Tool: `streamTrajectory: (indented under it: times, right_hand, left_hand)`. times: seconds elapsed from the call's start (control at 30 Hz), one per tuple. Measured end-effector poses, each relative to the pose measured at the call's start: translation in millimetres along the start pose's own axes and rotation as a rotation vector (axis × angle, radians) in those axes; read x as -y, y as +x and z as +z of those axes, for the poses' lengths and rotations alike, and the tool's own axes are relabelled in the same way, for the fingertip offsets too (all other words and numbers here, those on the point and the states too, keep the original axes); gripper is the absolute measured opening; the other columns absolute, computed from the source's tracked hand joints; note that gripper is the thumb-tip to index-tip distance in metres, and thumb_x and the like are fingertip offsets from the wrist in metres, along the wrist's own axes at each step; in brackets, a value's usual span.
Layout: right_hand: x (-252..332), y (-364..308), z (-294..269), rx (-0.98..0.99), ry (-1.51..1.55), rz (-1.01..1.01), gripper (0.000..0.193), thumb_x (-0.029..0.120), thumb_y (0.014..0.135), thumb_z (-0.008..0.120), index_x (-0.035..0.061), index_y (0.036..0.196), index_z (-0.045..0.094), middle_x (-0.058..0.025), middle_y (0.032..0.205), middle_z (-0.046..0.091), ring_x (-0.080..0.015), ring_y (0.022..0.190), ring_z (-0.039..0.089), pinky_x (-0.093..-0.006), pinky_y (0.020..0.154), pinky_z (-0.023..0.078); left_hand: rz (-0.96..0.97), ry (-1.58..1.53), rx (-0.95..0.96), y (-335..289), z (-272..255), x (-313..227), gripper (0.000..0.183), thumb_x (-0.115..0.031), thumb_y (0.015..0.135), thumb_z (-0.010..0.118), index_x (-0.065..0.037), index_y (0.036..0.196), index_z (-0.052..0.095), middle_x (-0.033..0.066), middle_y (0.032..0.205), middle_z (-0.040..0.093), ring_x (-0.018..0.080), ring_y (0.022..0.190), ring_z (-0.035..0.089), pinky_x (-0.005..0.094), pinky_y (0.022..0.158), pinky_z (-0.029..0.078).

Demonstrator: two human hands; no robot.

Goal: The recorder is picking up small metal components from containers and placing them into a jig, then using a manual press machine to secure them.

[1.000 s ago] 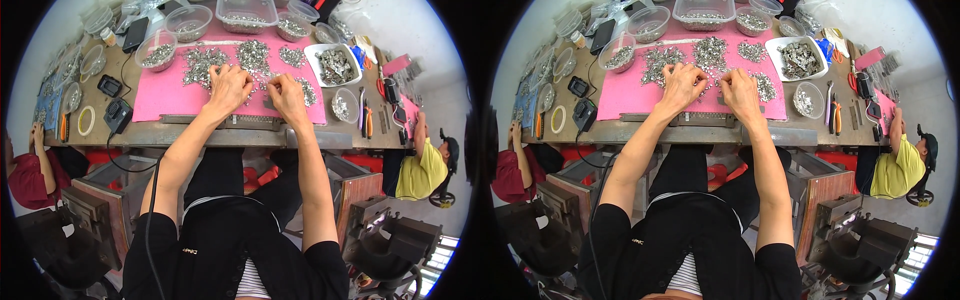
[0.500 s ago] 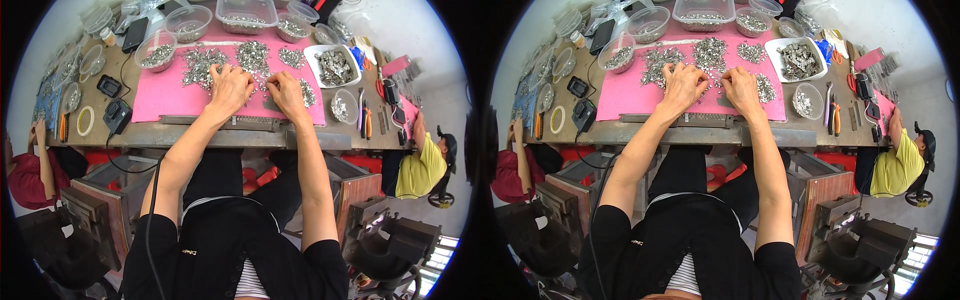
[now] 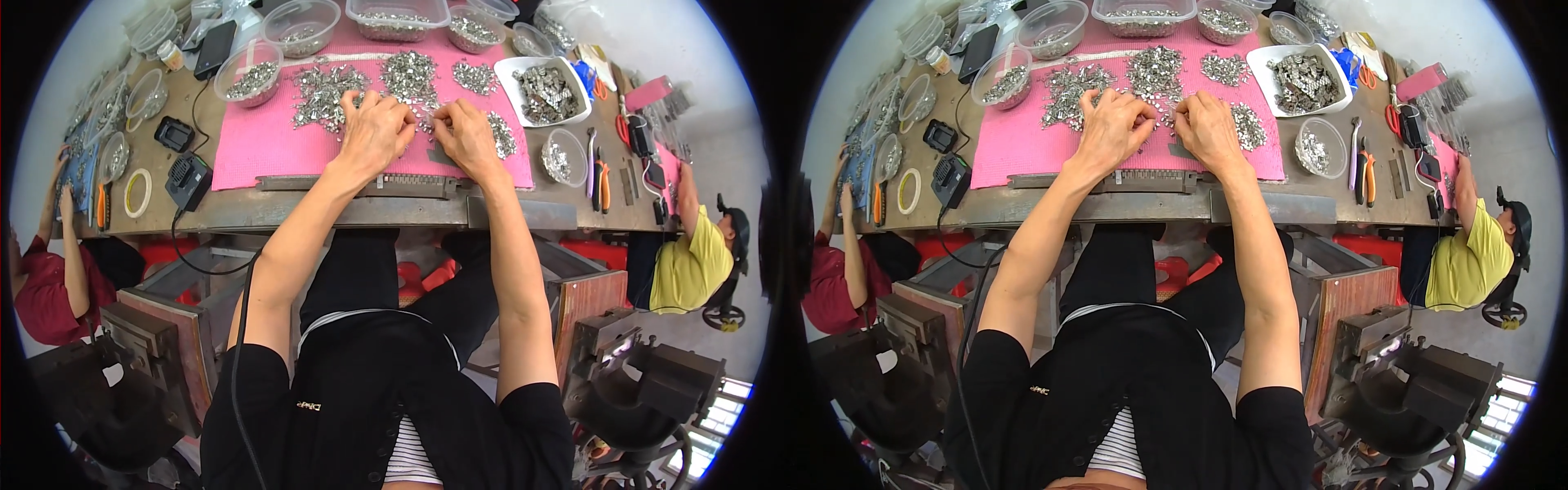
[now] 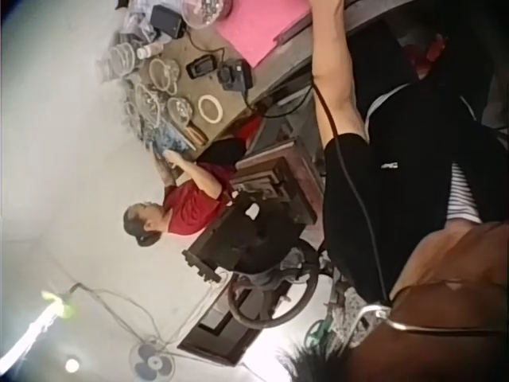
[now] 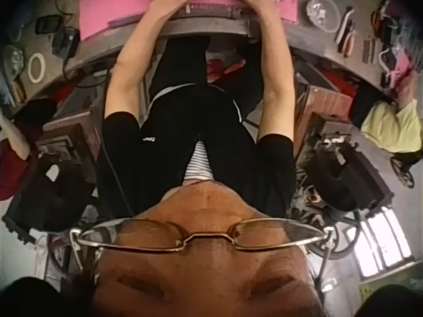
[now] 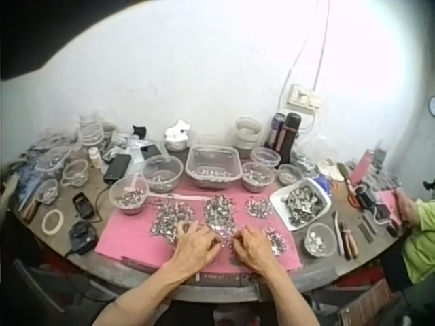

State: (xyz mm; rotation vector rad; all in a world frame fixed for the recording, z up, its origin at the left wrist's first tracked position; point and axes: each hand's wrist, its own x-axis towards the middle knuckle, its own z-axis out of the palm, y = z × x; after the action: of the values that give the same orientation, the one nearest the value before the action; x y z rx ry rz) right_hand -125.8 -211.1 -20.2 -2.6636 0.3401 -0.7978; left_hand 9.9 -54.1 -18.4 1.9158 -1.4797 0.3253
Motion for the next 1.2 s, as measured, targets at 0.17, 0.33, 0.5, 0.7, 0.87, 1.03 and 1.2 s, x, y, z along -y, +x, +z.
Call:
streamTrajectory:
  times: [0.17, 0.33, 0.5, 0.7, 0.87, 1.03, 1.2]
  right_hand:
    - [19.2, -20.6, -23.5, -0.033, 0.044, -0.021, 0.011, 0.008, 0.083, 0.071, 0.0044, 0.093, 0.067, -0.0103, 0.088, 0.064, -0.0301, 0.087, 0.063, -0.0417, 0.078, 0.045]
    - [50.0, -59.5, -34.6, -0.003, 0.139, -0.091, 0.017, 0.003, 0.080, 0.073, 0.0042, 0.094, 0.064, -0.0087, 0.089, 0.060, -0.0282, 0.083, 0.060, -0.0391, 0.079, 0.044]
    - [59.9, -68.0, -30.6, -0.018, 0.037, -0.140, 0.019, 0.004, 0.081, 0.073, 0.0028, 0.095, 0.062, -0.0096, 0.093, 0.059, -0.0296, 0.089, 0.058, -0.0406, 0.079, 0.044]
    - [59.1, -74.4, -24.8, -0.059, 0.133, -0.086, 0.017, 0.002, 0.083, 0.072, 0.0039, 0.098, 0.064, -0.0096, 0.097, 0.061, -0.0302, 0.091, 0.058, -0.0407, 0.080, 0.044]
    - [59.2, -80.3, -22.7, -0.070, 0.260, 0.030, 0.016, 0.002, 0.086, 0.071, 0.0033, 0.101, 0.067, -0.0102, 0.098, 0.066, -0.0297, 0.092, 0.061, -0.0388, 0.082, 0.046]
    - [55.7, -85.9, -25.7, -0.108, 0.441, 0.208, 0.012, 0.003, 0.090, 0.069, 0.0006, 0.102, 0.069, -0.0106, 0.095, 0.069, -0.0265, 0.089, 0.065, -0.0349, 0.081, 0.050]
    - [54.2, -85.6, -22.8, -0.165, 0.518, 0.323, 0.010, 0.005, 0.095, 0.067, 0.0000, 0.102, 0.070, -0.0092, 0.089, 0.068, -0.0168, 0.079, 0.065, -0.0290, 0.074, 0.050]
  left_hand:
    - [0.056, -0.164, -0.009, -27.5, -24.1, -25.6, 0.007, -0.017, 0.084, 0.074, -0.012, 0.088, 0.071, 0.0025, 0.085, 0.065, 0.0229, 0.091, 0.060, 0.0515, 0.101, 0.034]
    - [0.127, -0.263, -0.035, -48.0, -22.5, -41.4, 0.014, -0.010, 0.079, 0.077, -0.008, 0.090, 0.068, 0.0038, 0.084, 0.063, 0.0239, 0.086, 0.060, 0.0400, 0.092, 0.041]
    - [0.133, -0.245, -0.041, -52.0, -15.9, -43.3, 0.017, -0.009, 0.078, 0.078, -0.006, 0.091, 0.067, 0.0061, 0.088, 0.064, 0.0262, 0.088, 0.060, 0.0408, 0.088, 0.044]
    - [0.121, -0.308, 0.001, -53.6, -17.2, -42.3, 0.019, -0.007, 0.078, 0.077, -0.004, 0.093, 0.067, 0.0089, 0.089, 0.063, 0.0281, 0.087, 0.059, 0.0429, 0.088, 0.044]
    - [0.079, -0.334, -0.055, -59.5, -27.9, -38.1, 0.017, -0.006, 0.082, 0.074, -0.005, 0.098, 0.068, 0.0098, 0.093, 0.066, 0.0289, 0.089, 0.062, 0.0445, 0.095, 0.045]
    - [-0.157, -0.115, -0.190, -89.5, -103.0, -4.0, 0.019, -0.006, 0.084, 0.075, -0.005, 0.102, 0.070, 0.0092, 0.096, 0.068, 0.0289, 0.091, 0.062, 0.0399, 0.086, 0.047]
    - [-0.330, 0.217, -0.048, -144.2, -137.3, 35.9, 0.043, -0.022, 0.078, 0.084, -0.015, 0.118, 0.072, 0.0074, 0.129, 0.059, 0.0293, 0.121, 0.051, 0.0466, 0.106, 0.034]
